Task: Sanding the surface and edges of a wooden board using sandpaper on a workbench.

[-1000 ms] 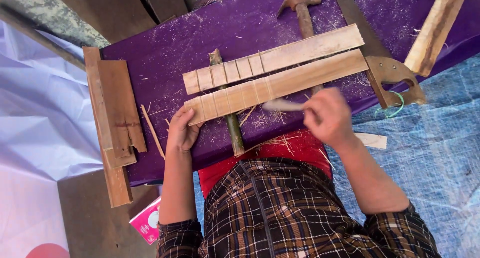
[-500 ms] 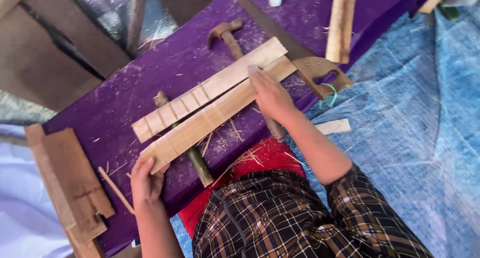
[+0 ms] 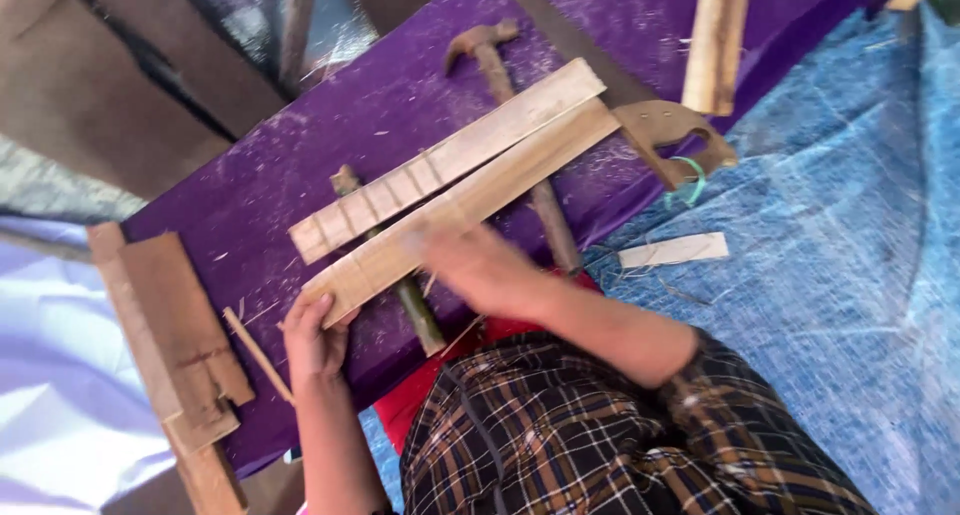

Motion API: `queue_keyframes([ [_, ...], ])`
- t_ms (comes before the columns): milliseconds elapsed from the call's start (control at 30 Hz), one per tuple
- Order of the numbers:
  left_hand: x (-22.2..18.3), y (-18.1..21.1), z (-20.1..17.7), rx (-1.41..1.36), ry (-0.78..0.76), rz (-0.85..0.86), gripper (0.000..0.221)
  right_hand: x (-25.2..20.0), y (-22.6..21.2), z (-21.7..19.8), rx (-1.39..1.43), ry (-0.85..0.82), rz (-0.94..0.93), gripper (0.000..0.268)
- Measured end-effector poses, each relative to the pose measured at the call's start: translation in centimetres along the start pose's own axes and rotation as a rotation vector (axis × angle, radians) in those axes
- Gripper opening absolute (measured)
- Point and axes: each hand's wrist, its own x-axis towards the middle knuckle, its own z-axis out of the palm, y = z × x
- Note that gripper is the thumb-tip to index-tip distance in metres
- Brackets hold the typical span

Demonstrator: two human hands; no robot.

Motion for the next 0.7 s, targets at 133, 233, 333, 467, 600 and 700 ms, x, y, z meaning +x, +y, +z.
queue_keyframes([
  [133, -1.0, 1.7, 2.6, -0.045, 0.032, -0.021, 0.027, -6.8, 8.0, -5.8, -0.230, -0.106, 0.184, 0.035],
  [233, -1.3, 1.6, 2.9, -0.043, 0.019, -0.029, 0.031, -10.2, 12.9, -8.4, -0.647, -0.259, 0.497, 0.038],
  [333, -1.0, 1.6, 2.3, -0.052, -0.012, -0.033, 0.033, -8.2, 11.5, -6.6, -0.512, -0.317, 0.740, 0.036],
  [467, -2.0, 3.3, 4.4, -0.080, -0.051, -0.052, 0.032, -1.3, 1.7, -2.8, -0.294, -0.276, 0.367, 0.045],
  [600, -1.8, 3.1, 4.1, -0.109, -0.113, -0.048, 0.030, 2.3, -3.4, -5.1, 0.022, -0.474, 0.259, 0.065],
  [700, -1.3, 2.3, 2.7, -0.074, -0.147, -0.041, 0.034, -2.5, 3.1, -5.9, -0.339, -0.074, 0.189, 0.036],
])
